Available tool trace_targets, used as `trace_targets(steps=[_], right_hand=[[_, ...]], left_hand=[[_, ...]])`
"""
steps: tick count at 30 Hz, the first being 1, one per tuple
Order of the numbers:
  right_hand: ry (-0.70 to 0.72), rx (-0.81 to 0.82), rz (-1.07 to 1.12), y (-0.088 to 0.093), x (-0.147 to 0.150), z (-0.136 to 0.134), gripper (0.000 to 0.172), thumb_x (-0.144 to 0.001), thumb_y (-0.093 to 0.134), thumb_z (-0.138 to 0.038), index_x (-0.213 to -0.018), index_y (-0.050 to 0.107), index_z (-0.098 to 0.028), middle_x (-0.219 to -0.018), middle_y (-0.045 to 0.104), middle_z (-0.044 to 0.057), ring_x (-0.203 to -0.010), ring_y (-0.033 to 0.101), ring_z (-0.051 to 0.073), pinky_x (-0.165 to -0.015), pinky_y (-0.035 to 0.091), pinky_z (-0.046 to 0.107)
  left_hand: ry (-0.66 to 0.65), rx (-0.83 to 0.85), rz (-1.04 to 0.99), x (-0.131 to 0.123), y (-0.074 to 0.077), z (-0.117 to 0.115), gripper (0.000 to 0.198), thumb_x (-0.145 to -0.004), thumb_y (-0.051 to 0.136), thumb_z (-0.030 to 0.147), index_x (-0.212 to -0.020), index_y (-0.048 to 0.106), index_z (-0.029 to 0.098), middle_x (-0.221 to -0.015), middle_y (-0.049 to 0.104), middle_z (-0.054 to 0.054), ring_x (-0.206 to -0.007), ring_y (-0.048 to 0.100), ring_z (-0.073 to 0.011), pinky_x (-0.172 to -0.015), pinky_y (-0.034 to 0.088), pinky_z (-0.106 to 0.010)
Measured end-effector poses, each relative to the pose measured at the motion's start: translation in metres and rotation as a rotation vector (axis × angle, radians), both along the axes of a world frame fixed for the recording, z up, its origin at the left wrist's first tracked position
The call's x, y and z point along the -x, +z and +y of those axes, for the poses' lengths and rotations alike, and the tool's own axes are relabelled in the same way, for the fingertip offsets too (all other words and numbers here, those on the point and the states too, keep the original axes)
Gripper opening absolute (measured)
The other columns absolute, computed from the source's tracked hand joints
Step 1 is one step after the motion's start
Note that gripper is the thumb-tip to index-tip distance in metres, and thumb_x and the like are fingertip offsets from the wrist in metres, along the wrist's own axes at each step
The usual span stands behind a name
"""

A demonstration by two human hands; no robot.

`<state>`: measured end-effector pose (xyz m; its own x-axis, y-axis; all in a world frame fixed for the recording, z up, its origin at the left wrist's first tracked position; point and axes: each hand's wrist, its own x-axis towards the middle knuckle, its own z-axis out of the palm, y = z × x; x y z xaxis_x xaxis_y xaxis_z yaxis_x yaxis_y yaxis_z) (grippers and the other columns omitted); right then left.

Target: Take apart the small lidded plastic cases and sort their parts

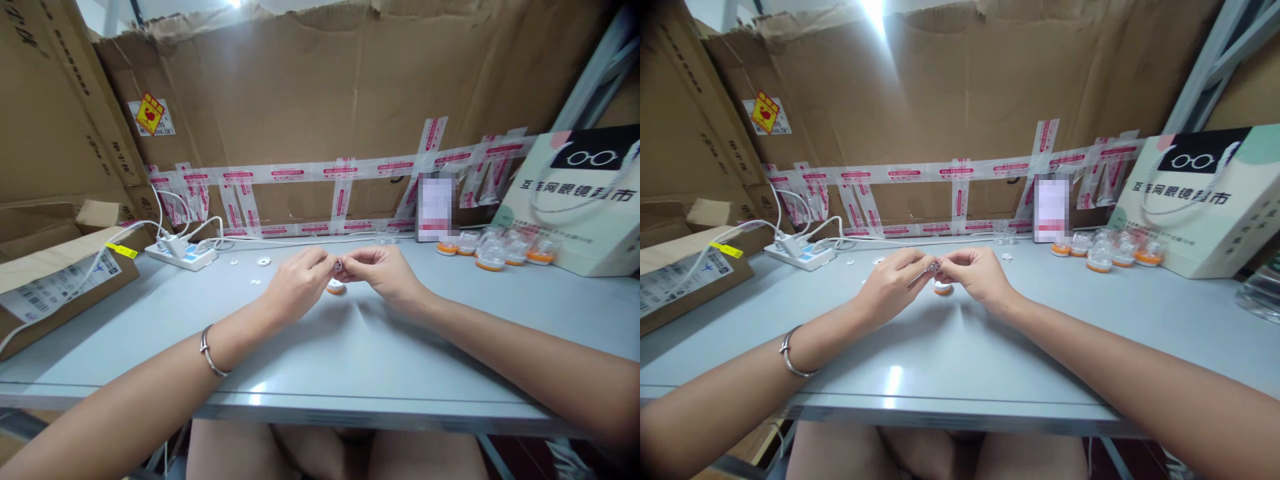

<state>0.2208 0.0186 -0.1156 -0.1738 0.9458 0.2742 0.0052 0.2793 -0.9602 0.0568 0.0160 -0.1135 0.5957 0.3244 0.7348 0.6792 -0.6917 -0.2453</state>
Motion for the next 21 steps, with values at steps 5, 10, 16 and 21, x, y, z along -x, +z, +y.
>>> trace_targets(steps=[5, 10, 16, 21], right_hand=[[0.016, 0.033, 0.025, -0.002, 0.001, 0.002, 0.022, -0.063, 0.068, -0.036, -0.067, 0.069, -0.015, -0.06, 0.067, 0.003, -0.061, 0.063, 0.014, -0.065, 0.055, 0.029], [0.014, 0.157, 0.046, -0.001, 0.001, 0.007, 0.017, -0.061, 0.068, -0.03, -0.064, 0.066, -0.014, -0.058, 0.066, 0.002, -0.059, 0.063, 0.012, -0.065, 0.054, 0.026], [-0.215, 0.032, -0.034, -0.001, -0.029, 0.042, 0.011, -0.06, 0.067, -0.025, -0.065, 0.064, -0.015, -0.063, 0.066, 0.003, -0.059, 0.061, 0.012, -0.065, 0.052, 0.026], [-0.356, -0.084, -0.392, -0.017, -0.051, 0.068, 0.012, -0.062, 0.062, -0.024, -0.065, 0.066, -0.013, -0.059, 0.063, 0.003, -0.058, 0.058, 0.014, -0.058, 0.046, 0.026]], left_hand=[[-0.02, 0.043, -0.033, 0.0, -0.002, 0.0, 0.018, -0.087, 0.042, 0.021, -0.081, 0.059, 0.015, -0.076, 0.06, -0.004, -0.068, 0.054, -0.0108, -0.061, 0.042, -0.022], [-0.149, 0.13, -0.174, 0.0, -0.003, 0.003, 0.01, -0.083, 0.05, 0.019, -0.087, 0.059, 0.016, -0.081, 0.061, -0.003, -0.071, 0.055, -0.0104, -0.065, 0.045, -0.021], [-0.225, 0.221, -0.406, 0.003, 0.002, 0.007, 0.011, -0.078, 0.057, 0.017, -0.089, 0.06, 0.014, -0.081, 0.06, -0.005, -0.073, 0.055, -0.0103, -0.068, 0.047, -0.023], [-0.232, 0.245, -0.41, 0.004, 0.003, 0.007, 0.013, -0.077, 0.058, 0.016, -0.089, 0.061, 0.013, -0.08, 0.061, -0.005, -0.072, 0.055, -0.0105, -0.068, 0.047, -0.024]])
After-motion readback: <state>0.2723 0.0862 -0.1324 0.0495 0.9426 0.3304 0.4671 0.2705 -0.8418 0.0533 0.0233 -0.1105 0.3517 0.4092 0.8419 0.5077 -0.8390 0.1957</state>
